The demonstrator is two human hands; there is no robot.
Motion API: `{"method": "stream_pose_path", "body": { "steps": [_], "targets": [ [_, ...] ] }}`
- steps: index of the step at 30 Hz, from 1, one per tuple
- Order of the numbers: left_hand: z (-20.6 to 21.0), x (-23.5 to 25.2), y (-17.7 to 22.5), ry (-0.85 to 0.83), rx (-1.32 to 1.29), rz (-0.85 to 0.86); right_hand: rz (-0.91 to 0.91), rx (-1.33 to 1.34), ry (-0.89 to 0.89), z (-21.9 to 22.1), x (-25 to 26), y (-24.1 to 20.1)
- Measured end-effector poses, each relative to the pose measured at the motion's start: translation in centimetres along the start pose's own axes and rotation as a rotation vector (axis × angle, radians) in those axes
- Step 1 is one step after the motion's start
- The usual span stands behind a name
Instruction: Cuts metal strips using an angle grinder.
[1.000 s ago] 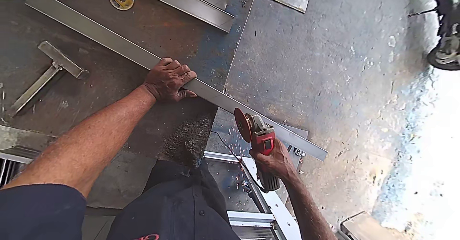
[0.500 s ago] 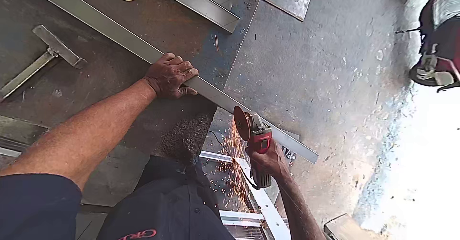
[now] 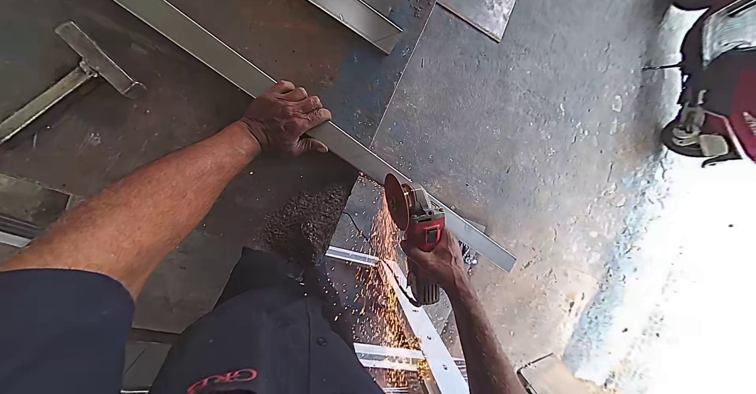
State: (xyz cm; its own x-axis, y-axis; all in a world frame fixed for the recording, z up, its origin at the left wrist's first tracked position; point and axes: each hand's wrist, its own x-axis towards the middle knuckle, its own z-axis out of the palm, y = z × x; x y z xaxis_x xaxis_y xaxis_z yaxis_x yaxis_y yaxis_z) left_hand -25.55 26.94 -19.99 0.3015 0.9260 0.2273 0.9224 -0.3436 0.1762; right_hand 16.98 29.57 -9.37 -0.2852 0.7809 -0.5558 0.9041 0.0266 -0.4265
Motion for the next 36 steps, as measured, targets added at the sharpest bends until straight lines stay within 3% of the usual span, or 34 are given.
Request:
{"method": "stream_pose_path", "body": {
  "steps": [36],
  "targets": [
    [0.1,0.0,-0.1,0.015,-0.014,0.028,0.019,-0.044,0.007,0.1,0.2,-0.9]
  ]
}}
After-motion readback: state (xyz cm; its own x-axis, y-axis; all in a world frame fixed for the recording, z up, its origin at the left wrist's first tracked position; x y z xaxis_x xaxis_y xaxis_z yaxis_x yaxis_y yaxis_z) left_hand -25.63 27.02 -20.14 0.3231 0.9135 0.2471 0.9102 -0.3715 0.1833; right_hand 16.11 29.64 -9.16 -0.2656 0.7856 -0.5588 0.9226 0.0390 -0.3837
